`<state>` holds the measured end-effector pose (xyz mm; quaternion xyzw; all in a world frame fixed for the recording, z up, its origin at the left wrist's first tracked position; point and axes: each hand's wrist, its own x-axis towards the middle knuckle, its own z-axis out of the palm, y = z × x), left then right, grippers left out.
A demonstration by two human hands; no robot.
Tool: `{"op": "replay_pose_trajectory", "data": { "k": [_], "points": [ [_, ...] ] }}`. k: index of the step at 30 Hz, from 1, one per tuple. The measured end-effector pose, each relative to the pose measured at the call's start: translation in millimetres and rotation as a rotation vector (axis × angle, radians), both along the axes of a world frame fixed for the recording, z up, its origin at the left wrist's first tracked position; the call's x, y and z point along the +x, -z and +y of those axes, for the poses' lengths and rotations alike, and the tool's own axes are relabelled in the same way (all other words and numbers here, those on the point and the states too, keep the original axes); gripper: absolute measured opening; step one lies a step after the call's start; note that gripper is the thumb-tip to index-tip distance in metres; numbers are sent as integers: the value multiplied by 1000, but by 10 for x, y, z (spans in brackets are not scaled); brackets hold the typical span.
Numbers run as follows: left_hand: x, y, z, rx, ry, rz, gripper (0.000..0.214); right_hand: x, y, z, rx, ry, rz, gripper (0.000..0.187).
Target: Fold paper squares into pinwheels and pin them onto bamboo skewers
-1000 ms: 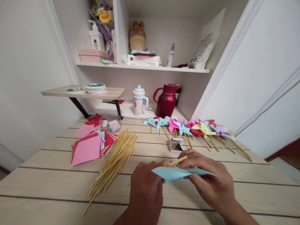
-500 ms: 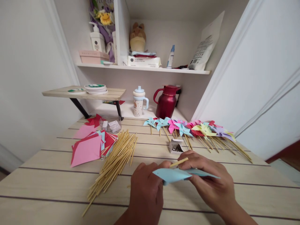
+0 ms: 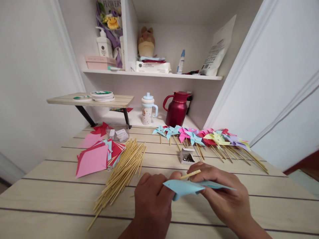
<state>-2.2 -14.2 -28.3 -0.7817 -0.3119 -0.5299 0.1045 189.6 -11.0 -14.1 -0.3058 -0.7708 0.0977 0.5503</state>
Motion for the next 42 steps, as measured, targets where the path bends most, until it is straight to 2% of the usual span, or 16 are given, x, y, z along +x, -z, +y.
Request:
{"op": "replay_pose_trajectory", "data": {
  "k": [7, 10, 12, 14, 16, 18, 20, 22, 25, 29, 37, 42],
  "points": [
    [-1, -48, -11, 57, -18, 9, 26, -6, 14, -37, -19, -24, 10, 17],
    [18, -8, -15, -2, 12, -50, 28, -5, 1, -36, -21, -1, 10, 16],
    [49, 35, -17, -98, 58, -118, 31, 12, -9, -29, -9, -2, 15, 17],
    [88, 76, -7, -274, 146, -208, 32, 34, -13, -15, -27, -13, 56, 17],
    [120, 102, 27, -556, 248, -344, 28, 46, -2, 8, -150, -12, 134, 10],
    [131, 110, 89, -879, 320, -567, 26, 37, 25, 45, -391, -3, 256, 4],
    [115, 105, 167, -1140, 350, -835, 33, 6, 61, 92, -667, -16, 404, 18],
    [82, 92, 235, -1255, 359, -1034, 42, -38, 93, 137, -882, -52, 512, 29],
    [48, 67, 275, -1309, 374, -1135, 51, -103, 121, 179, -1021, -79, 526, 36],
    [72, 53, 237, -1339, 379, -1100, 51, -173, 141, 186, -996, -92, 482, 35],
    [78, 74, 224, -1352, 258, -887, 40, -185, 212, 249, -972, -79, 491, 32],
    [93, 79, 234, -1349, 201, -832, 30, -181, 207, 239, -970, -127, 499, 28]
  ]
}}
